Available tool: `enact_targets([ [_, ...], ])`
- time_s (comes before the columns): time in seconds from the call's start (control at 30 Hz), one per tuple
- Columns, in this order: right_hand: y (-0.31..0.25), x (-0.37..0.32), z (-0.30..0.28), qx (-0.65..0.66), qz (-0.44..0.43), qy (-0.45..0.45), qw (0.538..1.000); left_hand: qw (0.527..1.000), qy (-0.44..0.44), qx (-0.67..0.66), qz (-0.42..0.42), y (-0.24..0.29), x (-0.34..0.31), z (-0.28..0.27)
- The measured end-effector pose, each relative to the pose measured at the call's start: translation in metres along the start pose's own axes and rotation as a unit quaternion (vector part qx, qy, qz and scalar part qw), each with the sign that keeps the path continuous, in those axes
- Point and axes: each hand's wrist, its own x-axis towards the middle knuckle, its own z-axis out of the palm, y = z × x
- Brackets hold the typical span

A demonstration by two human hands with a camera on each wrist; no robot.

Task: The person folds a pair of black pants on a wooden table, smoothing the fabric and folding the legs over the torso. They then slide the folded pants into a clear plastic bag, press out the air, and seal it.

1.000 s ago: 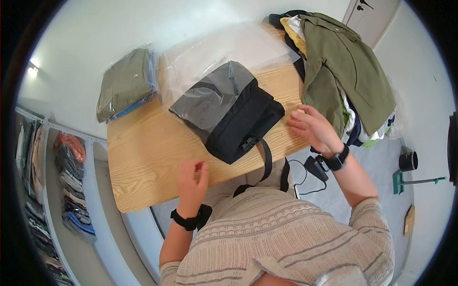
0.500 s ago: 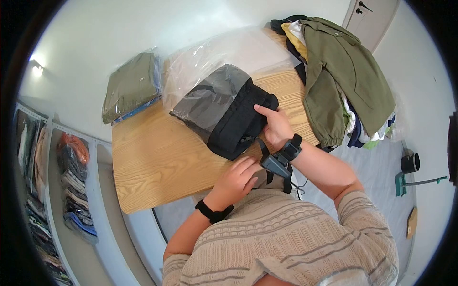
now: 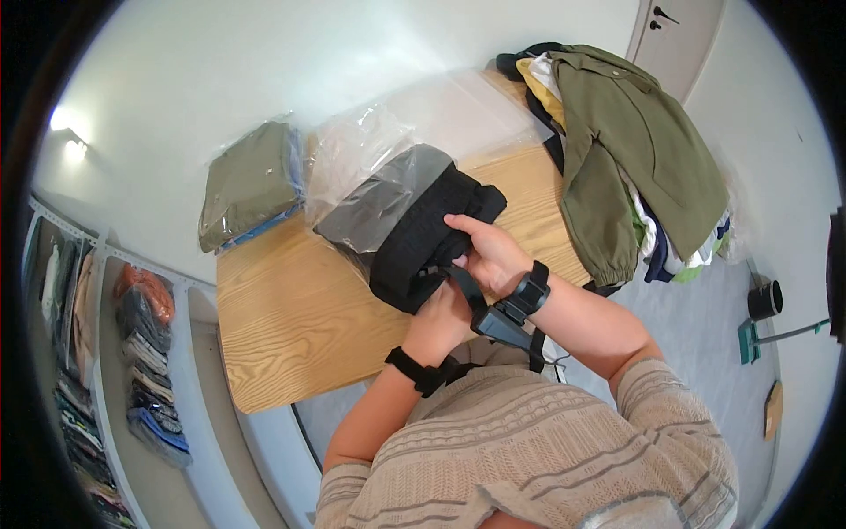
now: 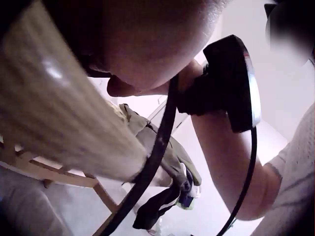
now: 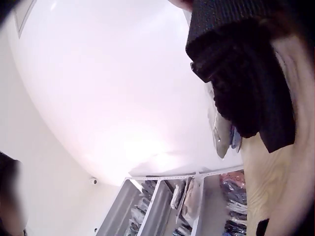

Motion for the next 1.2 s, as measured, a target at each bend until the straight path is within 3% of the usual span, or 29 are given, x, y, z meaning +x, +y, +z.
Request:
enact_targets([
  [0.07, 0.004, -0.006, 0.004, 0.011, -0.023, 0.023, 0.999, 0.997, -0.024, -0.063, -0.031, -0.004, 0.008, -0.001],
  [0.13, 0.005, -0.012, 0.005, 0.017, 0.005, 0.018, 1.0, 0.989, -0.051, -0.126, 0.054, -0.014, 0.014, 0.005],
  [0.17, 0.006, -0.018, 0.008, 0.021, -0.004, 0.022, 1.0, 0.983, -0.069, -0.167, 0.01, -0.011, 0.024, 0.007],
  [0.33, 0.011, -0.03, 0.002, 0.031, -0.002, 0.002, 1.0, 0.985, -0.059, -0.158, -0.041, -0.02, 0.031, 0.027],
  [0.47, 0.022, -0.038, -0.024, 0.017, 0.014, -0.061, 0.998, 0.984, -0.019, -0.176, 0.01, -0.009, 0.056, 0.066],
  [0.57, 0.025, -0.047, -0.036, 0.004, 0.042, -0.017, 0.999, 0.981, 0.008, -0.189, 0.048, 0.002, 0.062, 0.104],
  [0.63, 0.025, -0.052, -0.047, 0.009, 0.086, 0.004, 0.996, 0.977, 0.024, -0.198, 0.073, -0.05, -0.026, 0.083],
  [0.77, 0.023, -0.052, -0.044, -0.037, 0.066, 0.003, 0.997, 0.969, 0.046, -0.214, 0.115, -0.043, -0.032, 0.083],
  [0.8, 0.023, -0.043, -0.04, -0.011, 0.04, 0.018, 0.999, 0.992, 0.078, -0.022, 0.095, -0.018, -0.037, 0.052],
  [0.83, 0.022, -0.038, -0.037, 0.015, 0.014, 0.031, 0.999, 0.977, 0.109, 0.171, 0.071, -0.004, -0.039, 0.033],
  [1.07, 0.008, -0.035, -0.038, -0.029, 0.057, -0.01, 0.998, 0.977, 0.174, 0.092, 0.088, 0.0, -0.032, 0.031],
  [1.13, 0.011, -0.04, -0.031, -0.059, 0.062, 0.011, 0.996, 0.924, 0.244, 0.205, 0.213, -0.015, -0.024, 0.044],
  [1.17, 0.012, -0.038, -0.03, -0.046, 0.062, 0.013, 0.997, 0.939, 0.179, 0.232, 0.182, -0.013, -0.028, 0.043],
  [1.2, 0.013, -0.037, -0.028, -0.033, 0.059, 0.016, 0.998, 0.939, 0.179, 0.231, 0.184, -0.008, -0.034, 0.043],
])
